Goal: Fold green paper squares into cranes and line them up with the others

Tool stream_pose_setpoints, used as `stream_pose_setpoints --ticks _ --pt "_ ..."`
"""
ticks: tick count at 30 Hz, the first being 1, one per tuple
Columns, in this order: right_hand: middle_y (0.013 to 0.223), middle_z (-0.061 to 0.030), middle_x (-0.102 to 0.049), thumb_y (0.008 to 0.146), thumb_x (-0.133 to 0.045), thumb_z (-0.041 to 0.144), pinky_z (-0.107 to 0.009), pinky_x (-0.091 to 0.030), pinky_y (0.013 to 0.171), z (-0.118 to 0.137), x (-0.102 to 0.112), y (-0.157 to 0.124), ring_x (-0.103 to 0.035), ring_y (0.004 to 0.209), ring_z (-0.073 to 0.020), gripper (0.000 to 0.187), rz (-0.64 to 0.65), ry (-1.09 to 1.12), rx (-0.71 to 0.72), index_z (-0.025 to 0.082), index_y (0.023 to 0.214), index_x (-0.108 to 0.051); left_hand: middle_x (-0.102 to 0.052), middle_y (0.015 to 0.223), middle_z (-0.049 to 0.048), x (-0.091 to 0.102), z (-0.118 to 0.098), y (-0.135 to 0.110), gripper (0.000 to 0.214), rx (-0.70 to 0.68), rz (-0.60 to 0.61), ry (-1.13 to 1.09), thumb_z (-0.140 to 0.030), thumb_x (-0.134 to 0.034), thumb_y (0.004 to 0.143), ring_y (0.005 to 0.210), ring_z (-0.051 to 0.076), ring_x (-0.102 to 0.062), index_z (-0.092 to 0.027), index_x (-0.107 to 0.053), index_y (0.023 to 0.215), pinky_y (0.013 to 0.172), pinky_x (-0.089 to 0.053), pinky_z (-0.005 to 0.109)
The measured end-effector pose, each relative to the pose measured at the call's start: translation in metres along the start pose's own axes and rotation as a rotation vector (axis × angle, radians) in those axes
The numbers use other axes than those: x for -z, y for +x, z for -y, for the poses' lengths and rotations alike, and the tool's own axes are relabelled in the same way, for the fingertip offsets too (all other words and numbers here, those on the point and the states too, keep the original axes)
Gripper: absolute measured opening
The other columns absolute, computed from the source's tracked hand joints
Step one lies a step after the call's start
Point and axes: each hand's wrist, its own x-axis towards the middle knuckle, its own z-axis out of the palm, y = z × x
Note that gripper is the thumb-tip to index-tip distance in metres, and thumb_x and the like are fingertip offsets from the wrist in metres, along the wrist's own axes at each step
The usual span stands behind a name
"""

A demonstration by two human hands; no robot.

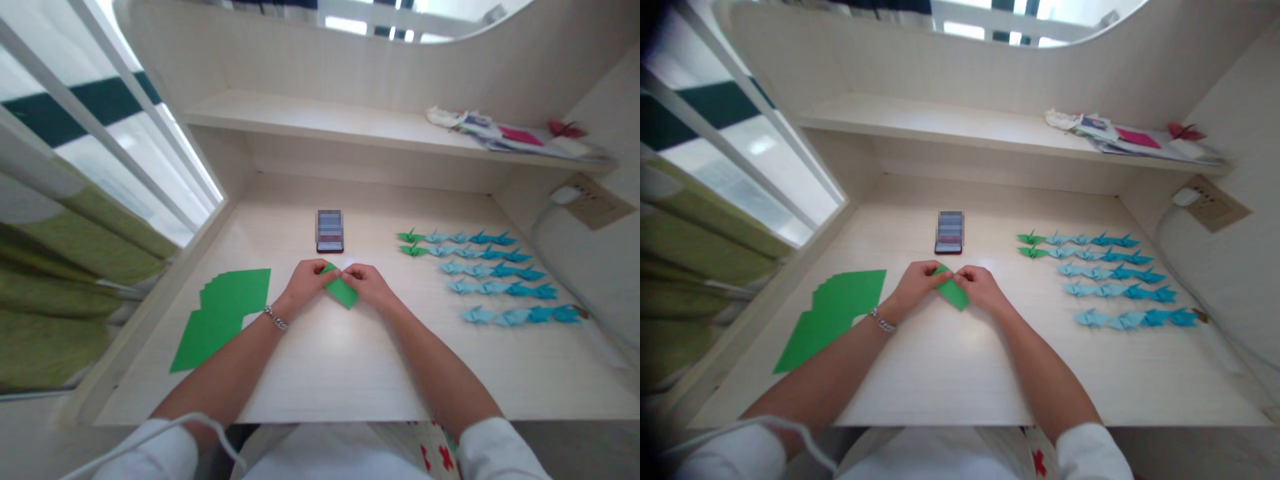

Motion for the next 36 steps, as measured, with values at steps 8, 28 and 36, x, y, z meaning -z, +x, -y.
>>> stream_pose_setpoints --ticks 8,28,36 --pt "0.066 0.0002 -0.062 0.072 -0.059 0.030 -0.022 -0.039 0.056 0.005 0.002 -0.003 -0.052 0.061 -0.0117 0.015 -0.021 -0.024 -0.045 0.016 0.072 -0.064 -0.062 0.064 0.0015 -0.002 0.001 -0.006 0.024 0.005 -0.043 -0.093 -0.038 -0.066 0.070 0.060 0.013 -0.052 -0.014 -0.068 0.073 0.056 -0.040 0.024" --pt "0.076 -0.0029 -0.067 0.073 -0.059 0.027 -0.025 -0.044 0.065 0.004 0.020 -0.005 -0.058 0.069 -0.0143 0.016 -0.044 -0.087 -0.011 0.017 0.080 -0.069 -0.060 0.061 0.0007 -0.003 0.001 -0.009 0.024 0.056 -0.131 -0.117 -0.037 -0.068 0.067 0.056 0.012 -0.050 -0.014 -0.069 0.075 0.051 -0.037 0.022" --pt "0.069 -0.0019 -0.066 0.074 -0.057 0.025 -0.024 -0.039 0.058 0.015 0.010 -0.009 -0.055 0.063 -0.0133 0.015 -0.010 -0.201 -0.001 0.017 0.078 -0.069 -0.065 0.068 0.0034 -0.007 -0.001 -0.014 0.024 0.001 0.023 -0.003 -0.036 -0.063 0.071 0.061 0.015 -0.055 -0.015 -0.070 0.078 0.057 -0.041 0.025"
